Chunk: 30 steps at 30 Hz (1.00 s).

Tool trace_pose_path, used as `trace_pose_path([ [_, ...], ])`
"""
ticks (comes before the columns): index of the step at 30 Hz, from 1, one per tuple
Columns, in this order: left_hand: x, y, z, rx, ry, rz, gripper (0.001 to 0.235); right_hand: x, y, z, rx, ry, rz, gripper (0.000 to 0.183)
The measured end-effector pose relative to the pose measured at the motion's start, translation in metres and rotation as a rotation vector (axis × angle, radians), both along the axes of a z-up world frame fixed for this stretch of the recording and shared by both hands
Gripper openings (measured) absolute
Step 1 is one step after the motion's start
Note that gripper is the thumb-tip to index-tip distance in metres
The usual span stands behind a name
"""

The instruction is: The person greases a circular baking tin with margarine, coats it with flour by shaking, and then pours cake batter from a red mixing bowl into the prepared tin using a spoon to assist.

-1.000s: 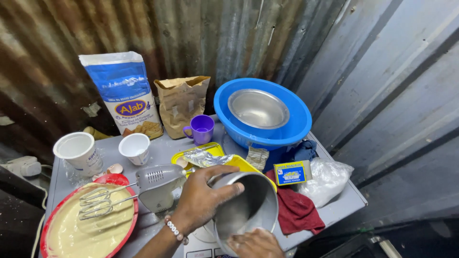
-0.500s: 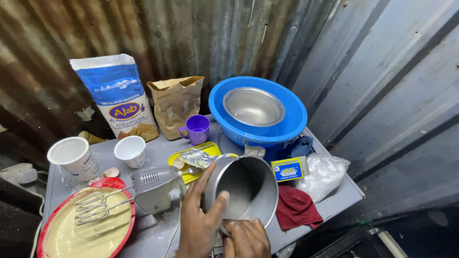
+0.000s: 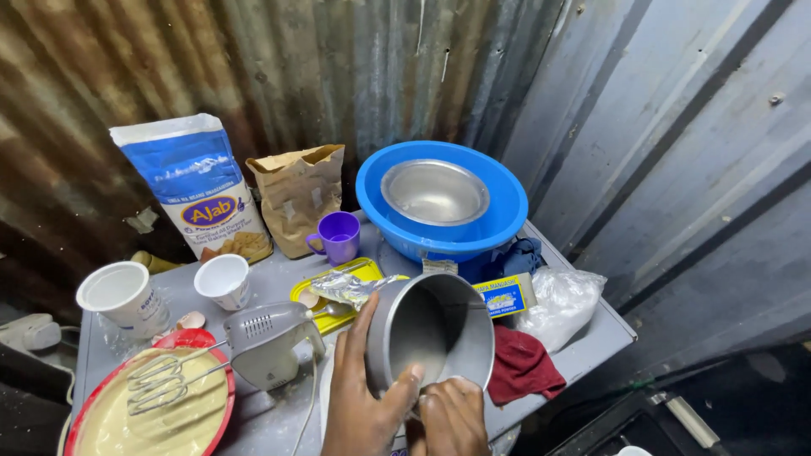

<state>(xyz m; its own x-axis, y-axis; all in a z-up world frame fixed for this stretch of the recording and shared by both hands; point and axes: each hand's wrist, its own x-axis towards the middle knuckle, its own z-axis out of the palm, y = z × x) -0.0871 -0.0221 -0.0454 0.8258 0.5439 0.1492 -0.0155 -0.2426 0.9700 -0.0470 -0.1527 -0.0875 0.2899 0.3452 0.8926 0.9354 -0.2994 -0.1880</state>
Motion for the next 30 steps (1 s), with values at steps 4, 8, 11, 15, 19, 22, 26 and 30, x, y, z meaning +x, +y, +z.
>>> trace_pose_path([
  [4, 0.006, 0.016, 0.004, -0.035, -0.102, 0.032, 0.065, -0.015, 0.007, 0.000, 0.126, 0.073, 0.011, 0.028],
  [8, 0.005, 0.039, 0.032, -0.109, 0.093, -0.083, 0.066, 0.050, -0.071, -0.055, -0.488, -0.168, 0.173, 0.015],
  [11, 0.003, 0.037, 0.040, -0.242, 0.251, -0.087, 0.071, 0.054, -0.080, -0.024, -0.602, -0.137, 0.134, 0.016],
  [15, -0.009, 0.015, 0.004, -0.217, 0.125, 0.029, 0.086, 0.027, -0.042, -0.005, -0.329, -0.130, 0.207, 0.030],
  [19, -0.016, -0.008, -0.022, -0.084, -0.039, 0.171, 0.095, -0.015, 0.007, 0.005, 0.032, 0.010, 0.028, 0.036],
  [22, -0.015, 0.019, 0.023, -0.173, 0.173, 0.080, 0.080, -0.012, -0.005, -0.004, -0.153, -0.004, 0.159, 0.045],
  [26, -0.010, 0.049, 0.037, -0.170, 0.098, -0.058, 0.071, 0.057, -0.059, -0.043, -0.489, -0.174, 0.288, 0.017],
  [30, -0.015, 0.044, 0.022, -0.140, 0.203, -0.036, 0.079, 0.048, -0.060, -0.018, -0.465, -0.064, 0.301, 0.012],
])
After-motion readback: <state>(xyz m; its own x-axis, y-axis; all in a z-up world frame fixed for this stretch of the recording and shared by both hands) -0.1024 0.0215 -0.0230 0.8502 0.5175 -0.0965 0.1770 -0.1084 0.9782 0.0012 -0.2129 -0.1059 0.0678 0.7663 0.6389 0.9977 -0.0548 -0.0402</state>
